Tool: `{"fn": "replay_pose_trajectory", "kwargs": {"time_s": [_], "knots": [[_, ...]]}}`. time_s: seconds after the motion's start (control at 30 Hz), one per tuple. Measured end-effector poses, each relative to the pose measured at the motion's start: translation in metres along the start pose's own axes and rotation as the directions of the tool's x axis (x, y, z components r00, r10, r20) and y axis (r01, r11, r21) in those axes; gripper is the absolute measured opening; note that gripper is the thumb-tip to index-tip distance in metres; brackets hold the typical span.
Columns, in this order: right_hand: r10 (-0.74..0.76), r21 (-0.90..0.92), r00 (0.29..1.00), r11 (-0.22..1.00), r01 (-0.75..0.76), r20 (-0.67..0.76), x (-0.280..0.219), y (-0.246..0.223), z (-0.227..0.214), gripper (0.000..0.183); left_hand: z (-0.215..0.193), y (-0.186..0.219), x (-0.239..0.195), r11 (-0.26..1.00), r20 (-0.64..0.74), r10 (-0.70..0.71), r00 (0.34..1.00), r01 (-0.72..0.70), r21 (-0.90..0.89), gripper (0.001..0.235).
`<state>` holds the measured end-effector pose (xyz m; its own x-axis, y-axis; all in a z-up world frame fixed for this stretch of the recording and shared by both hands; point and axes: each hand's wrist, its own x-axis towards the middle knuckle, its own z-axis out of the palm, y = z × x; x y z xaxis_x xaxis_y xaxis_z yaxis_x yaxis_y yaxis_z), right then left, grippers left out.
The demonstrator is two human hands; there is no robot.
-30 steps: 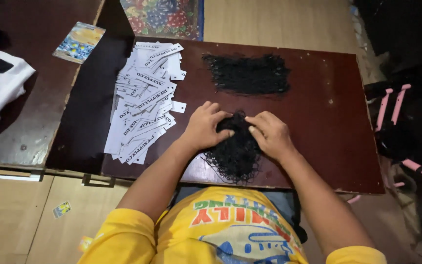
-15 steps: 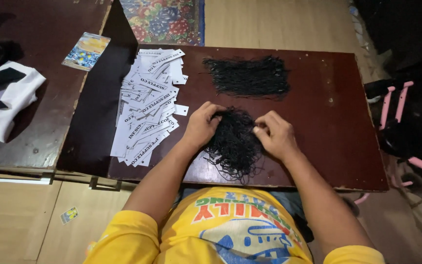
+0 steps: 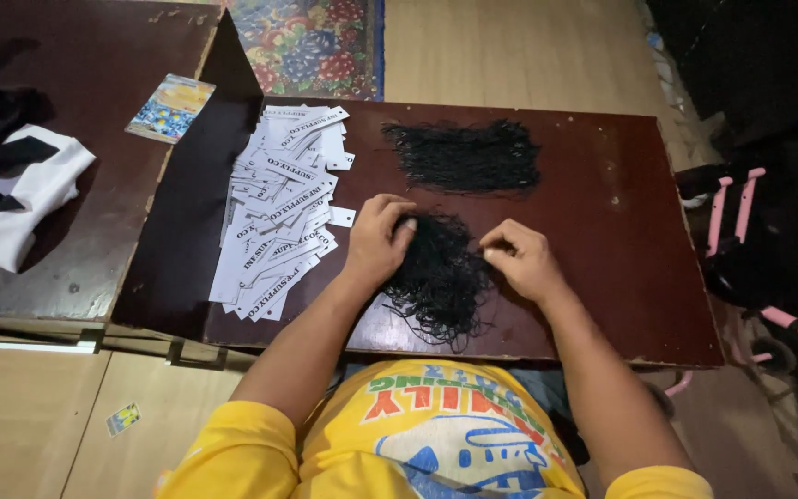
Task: The person sits at a table and repeatedly picks up small black fibrous pieces from a pile, separates them by hand, and places them into a second pile. The task involves continuous manual sorting of the material without using tools.
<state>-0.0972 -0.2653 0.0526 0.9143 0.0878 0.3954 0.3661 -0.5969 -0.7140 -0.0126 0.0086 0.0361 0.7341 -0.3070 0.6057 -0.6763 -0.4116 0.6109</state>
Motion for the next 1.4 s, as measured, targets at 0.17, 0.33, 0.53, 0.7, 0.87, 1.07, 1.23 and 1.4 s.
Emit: {"fn": "replay_pose_trajectory", "kwargs": {"time_s": [0.17, 0.33, 0.53, 0.7, 0.87, 1.07, 1.23, 1.4], "knots": [[-0.086, -0.023, 0.987, 0.996, 0.09, 0.134, -0.001, -0.029, -0.005, 0.02, -0.01, 0.038, 0.002, 0.886, 0.215, 0.398, 0.892, -0.434, 0.16, 0.077], [-0.115, -0.133, 0.988, 0.983, 0.128, 0.102, -0.004, -0.018, -0.001, 0.017, 0.017, 0.002, -0.01, 0.9, 0.181, 0.37, 0.911, -0.4, 0.174, 0.044], [-0.048, -0.197, 0.998, 0.979, 0.055, 0.04, -0.007, -0.027, -0.003, 0.019, 0.011, 0.014, -0.009, 0.963, 0.11, 0.234, 0.966, -0.246, 0.113, 0.029], [-0.079, -0.291, 0.993, 0.951, 0.1, 0.083, -0.009, 0.006, 0.005, 0.014, 0.005, 0.017, -0.01, 0.972, 0.145, 0.232, 0.962, -0.234, -0.002, 0.05], [-0.003, -0.212, 1.0, 0.977, 0.003, 0.0, -0.006, -0.012, -0.003, 0.007, -0.012, 0.03, 0.003, 0.984, 0.064, 0.17, 0.983, -0.167, -0.055, 0.065], [-0.003, -0.223, 0.998, 0.975, 0.018, 0.065, -0.008, -0.033, -0.006, 0.023, 0.005, 0.01, -0.008, 0.99, 0.235, 0.134, 0.963, -0.119, -0.077, 0.066], [-0.024, -0.263, 0.999, 0.964, 0.036, 0.048, -0.015, -0.012, -0.005, 0.026, 0.002, 0.014, -0.007, 0.989, 0.286, 0.12, 0.951, -0.089, -0.12, 0.06], [-0.064, -0.341, 0.998, 0.938, 0.066, 0.017, -0.014, 0.004, 0.003, 0.021, -0.002, 0.018, -0.006, 0.983, 0.332, -0.009, 0.943, 0.07, -0.172, 0.058]]}}
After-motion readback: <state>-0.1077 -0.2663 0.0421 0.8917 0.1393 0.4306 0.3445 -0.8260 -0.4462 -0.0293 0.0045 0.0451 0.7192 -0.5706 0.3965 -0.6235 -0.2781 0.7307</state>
